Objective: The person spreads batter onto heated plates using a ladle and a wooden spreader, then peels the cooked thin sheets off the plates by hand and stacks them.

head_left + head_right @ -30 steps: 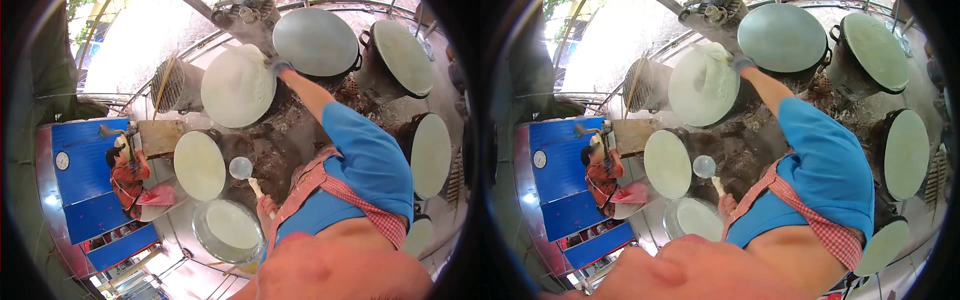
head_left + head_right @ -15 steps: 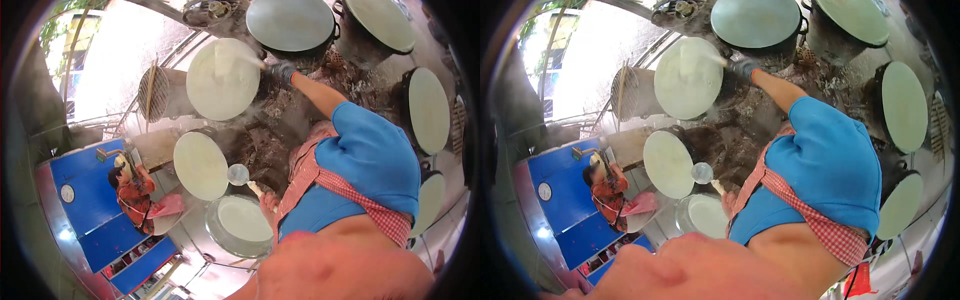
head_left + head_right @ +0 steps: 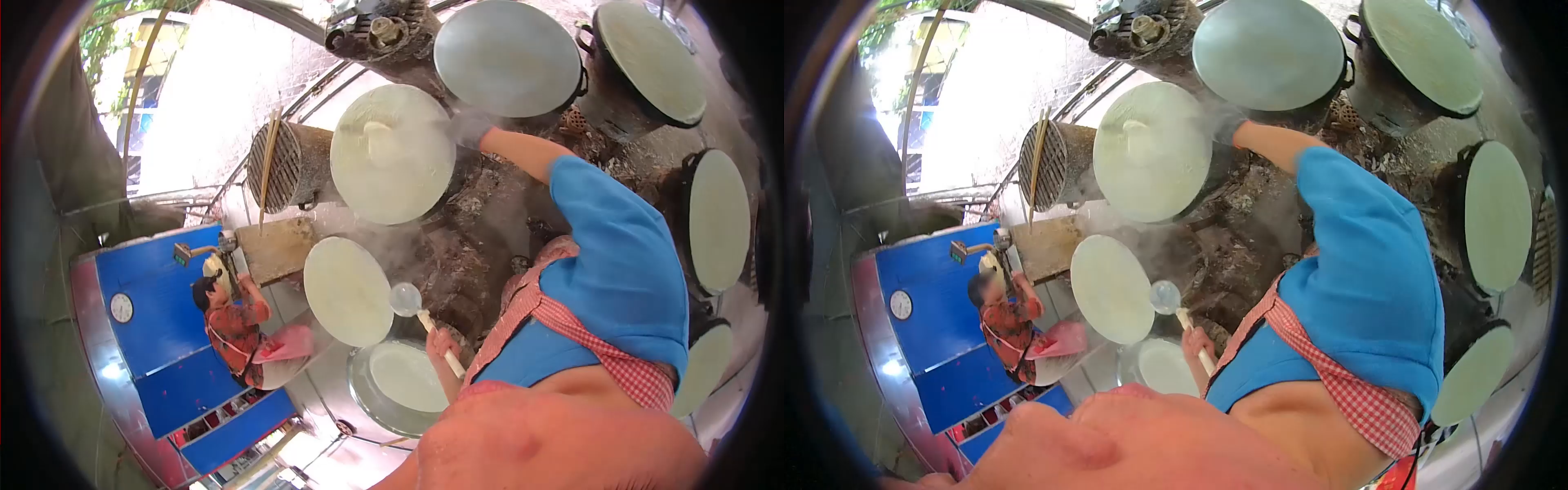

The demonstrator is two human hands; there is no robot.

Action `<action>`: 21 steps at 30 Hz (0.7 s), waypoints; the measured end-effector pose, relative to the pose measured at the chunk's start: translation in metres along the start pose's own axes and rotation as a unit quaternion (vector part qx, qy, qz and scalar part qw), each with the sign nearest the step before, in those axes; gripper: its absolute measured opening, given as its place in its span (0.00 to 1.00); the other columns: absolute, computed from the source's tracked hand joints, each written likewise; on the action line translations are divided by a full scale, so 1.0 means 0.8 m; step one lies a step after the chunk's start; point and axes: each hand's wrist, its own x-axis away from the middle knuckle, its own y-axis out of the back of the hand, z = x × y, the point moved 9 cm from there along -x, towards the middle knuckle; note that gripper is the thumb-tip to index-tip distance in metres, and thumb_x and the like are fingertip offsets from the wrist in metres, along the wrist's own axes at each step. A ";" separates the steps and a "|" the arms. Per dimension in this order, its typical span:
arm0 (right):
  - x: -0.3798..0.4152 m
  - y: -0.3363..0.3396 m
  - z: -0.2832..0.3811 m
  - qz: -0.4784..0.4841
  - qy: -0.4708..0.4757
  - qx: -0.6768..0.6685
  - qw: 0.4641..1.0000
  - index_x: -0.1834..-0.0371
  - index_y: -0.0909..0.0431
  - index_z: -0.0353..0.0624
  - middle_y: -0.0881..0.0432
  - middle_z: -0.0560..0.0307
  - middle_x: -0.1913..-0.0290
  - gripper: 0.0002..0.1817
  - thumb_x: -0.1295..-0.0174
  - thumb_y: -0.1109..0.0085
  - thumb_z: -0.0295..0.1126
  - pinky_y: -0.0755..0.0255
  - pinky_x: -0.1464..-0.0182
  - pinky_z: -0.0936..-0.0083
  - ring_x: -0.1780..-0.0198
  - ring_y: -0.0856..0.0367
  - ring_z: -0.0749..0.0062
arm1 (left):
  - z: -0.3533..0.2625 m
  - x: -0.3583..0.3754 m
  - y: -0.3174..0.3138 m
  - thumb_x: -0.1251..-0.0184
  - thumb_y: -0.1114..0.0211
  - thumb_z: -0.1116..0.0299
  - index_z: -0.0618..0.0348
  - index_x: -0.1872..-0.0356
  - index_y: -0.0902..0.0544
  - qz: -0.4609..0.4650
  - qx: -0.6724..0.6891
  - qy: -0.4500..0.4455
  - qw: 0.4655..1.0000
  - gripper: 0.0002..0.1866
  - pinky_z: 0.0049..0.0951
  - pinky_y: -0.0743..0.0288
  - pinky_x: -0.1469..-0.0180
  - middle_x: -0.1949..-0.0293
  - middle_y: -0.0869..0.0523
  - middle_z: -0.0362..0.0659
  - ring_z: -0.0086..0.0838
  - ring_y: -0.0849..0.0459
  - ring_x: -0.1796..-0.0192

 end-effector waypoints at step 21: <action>0.181 -0.062 -0.062 0.206 0.115 0.197 0.952 0.54 0.28 0.60 0.23 0.45 0.70 0.14 0.44 0.55 0.39 0.30 0.70 0.61 0.69 0.23 0.51 | 0.045 -0.251 -0.200 0.41 0.49 0.71 0.52 0.80 0.41 -0.068 -0.309 -0.246 0.916 0.11 0.17 0.48 0.91 0.89 0.44 0.33 0.16 0.44 0.90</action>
